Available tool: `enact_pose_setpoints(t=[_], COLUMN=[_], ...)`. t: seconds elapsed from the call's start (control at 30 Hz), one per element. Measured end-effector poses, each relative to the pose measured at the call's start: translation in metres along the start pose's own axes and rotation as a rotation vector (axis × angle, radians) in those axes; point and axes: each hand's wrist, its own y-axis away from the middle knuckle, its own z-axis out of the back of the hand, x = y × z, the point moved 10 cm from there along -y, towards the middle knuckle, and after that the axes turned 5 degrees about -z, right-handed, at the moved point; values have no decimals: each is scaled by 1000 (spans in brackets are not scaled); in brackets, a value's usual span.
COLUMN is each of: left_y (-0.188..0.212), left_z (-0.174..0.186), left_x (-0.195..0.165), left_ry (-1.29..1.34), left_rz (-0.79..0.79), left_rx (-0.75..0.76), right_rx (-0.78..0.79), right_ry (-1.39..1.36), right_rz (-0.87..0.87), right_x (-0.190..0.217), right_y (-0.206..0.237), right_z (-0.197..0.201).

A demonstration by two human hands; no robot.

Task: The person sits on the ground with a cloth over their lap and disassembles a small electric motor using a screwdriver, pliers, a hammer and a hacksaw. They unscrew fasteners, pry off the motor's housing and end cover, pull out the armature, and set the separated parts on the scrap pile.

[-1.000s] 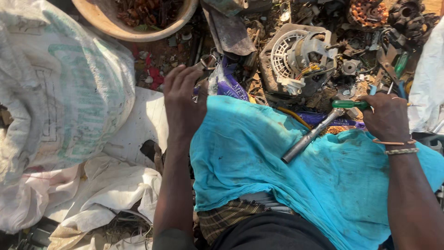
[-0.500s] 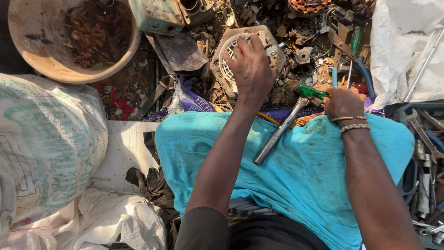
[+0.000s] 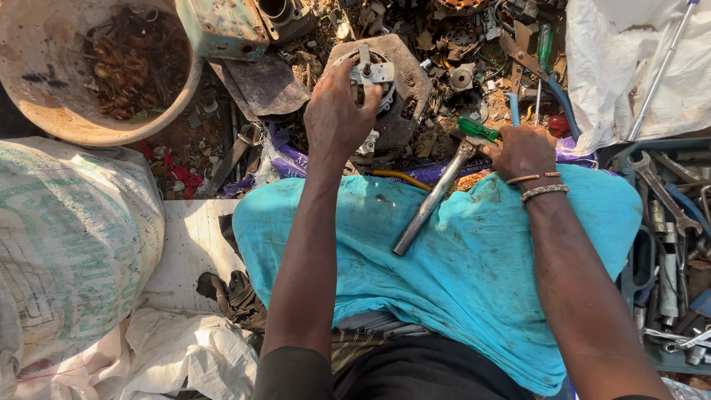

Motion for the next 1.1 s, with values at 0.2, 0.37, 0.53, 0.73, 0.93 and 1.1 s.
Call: enact_pose_setpoints(t=[0.2,0.37,0.53,0.73,0.93,1.1], left_y=[-18,-27,-31,-10,-2,-10], left_z=[-14,-25,-33,-8,-20,-23], left_x=[-41,-44,-18,-40,-38,-31], left_ry=[-232,-273,-9,-121,-128,-115], left_rz=[152,60,-62,-493,-297,-401], left_rx=[-147,-155,187,160,98,149], right_rx=[-24,-36,16,-62,-178,-89], right_ry=[0,-95,-107,-115,-112,-79], right_rz=[39,55,36,38,162,146], right_x=[3,1,0,11,32,30], right_y=[-4,-3,-5,-3,-2,-9], right_z=[-2,-4,-9,5,13,1])
